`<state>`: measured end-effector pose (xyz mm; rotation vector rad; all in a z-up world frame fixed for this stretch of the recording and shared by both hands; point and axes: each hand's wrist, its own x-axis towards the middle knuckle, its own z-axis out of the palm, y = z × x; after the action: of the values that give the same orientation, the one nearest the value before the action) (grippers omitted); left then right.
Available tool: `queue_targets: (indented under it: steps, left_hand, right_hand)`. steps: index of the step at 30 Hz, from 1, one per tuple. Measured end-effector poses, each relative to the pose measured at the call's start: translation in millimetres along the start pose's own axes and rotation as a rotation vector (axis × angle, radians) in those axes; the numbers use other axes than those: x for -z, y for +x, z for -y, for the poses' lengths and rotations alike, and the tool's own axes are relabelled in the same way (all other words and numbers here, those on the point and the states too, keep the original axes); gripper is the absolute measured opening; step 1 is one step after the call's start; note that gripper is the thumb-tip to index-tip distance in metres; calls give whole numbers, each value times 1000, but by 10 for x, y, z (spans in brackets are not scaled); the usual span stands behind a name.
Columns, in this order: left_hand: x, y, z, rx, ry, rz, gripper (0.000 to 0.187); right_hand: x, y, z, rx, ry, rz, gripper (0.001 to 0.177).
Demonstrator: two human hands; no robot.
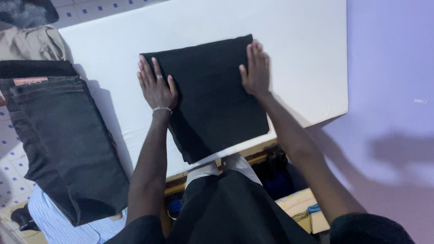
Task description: The person spreads a black hoodie out on a white surface and proceeds to fold the sleeves and the body of the garment into a compact square shape by hand.
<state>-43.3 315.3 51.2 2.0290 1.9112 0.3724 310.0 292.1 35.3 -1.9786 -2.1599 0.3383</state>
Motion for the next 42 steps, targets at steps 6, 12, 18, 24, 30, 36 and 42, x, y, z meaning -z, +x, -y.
queue_targets:
  steps: [6, 12, 18, 24, 30, 36, 42]
  left_hand:
    - [5, -94, -259, 59, 56, -39, 74]
    - [-405, -901, -769, -202, 32, 193, 66]
    - [-374, -1341, -544, -172, 26, 118, 65]
    - [-191, -1386, -377, -32, 32, 61, 70]
    - [-154, -1533, -363, 85, -6, 35, 73]
    - [-480, -1872, -683, -60, 102, 116, 78]
    - [-577, -2128, -809, -259, 36, 189, 73]
  right_hand:
    - [198, -45, 294, -146, -182, 2, 66]
    - [-60, -547, 1230, 178, -111, 232, 68]
    - [-129, -924, 998, 88, 45, 156, 70]
    - [70, -1250, 424, -19, 70, 25, 64]
    - [135, -1388, 268, -119, -38, -1, 62]
    - [-74, -1708, 843, 107, 44, -68, 66]
    - [-108, -1918, 1011, 171, 81, 110, 65]
